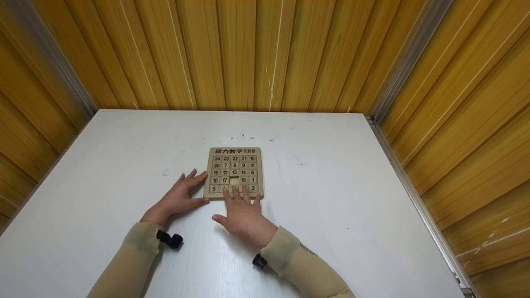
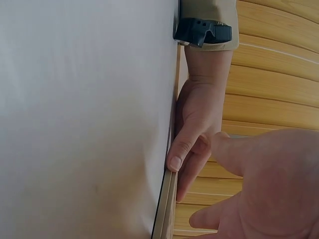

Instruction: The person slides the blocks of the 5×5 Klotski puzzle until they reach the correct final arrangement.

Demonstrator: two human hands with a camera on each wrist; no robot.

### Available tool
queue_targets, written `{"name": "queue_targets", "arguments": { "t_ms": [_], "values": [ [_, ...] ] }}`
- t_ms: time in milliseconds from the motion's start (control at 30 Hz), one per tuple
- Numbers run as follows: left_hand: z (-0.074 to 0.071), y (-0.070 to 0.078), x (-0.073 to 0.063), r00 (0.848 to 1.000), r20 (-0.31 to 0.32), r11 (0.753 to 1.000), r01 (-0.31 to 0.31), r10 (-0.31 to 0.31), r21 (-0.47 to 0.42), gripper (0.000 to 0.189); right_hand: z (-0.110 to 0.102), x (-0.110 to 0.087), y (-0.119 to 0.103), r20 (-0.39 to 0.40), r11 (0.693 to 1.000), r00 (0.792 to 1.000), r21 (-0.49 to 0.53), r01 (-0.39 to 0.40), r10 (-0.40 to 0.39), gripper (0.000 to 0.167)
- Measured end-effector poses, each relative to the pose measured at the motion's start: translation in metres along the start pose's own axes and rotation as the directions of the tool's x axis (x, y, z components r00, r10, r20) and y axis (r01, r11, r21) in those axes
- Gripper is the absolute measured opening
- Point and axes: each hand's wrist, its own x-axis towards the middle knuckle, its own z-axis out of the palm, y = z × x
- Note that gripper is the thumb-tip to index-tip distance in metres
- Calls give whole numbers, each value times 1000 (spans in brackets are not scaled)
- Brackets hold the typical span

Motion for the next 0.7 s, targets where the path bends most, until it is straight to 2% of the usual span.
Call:
{"name": "queue_targets", "arguments": {
  "t_ms": [367,700],
  "values": [
    [0,0,-1,1000,-6,1000,-10,10,-5,86,2,6,0,-2,1000,1000,14,-19,19,83],
    [0,0,-1,1000,4,1000,10,-10,-3,87,2,15,2,-24,999,999,24,-27,28,83]
  ]
}}
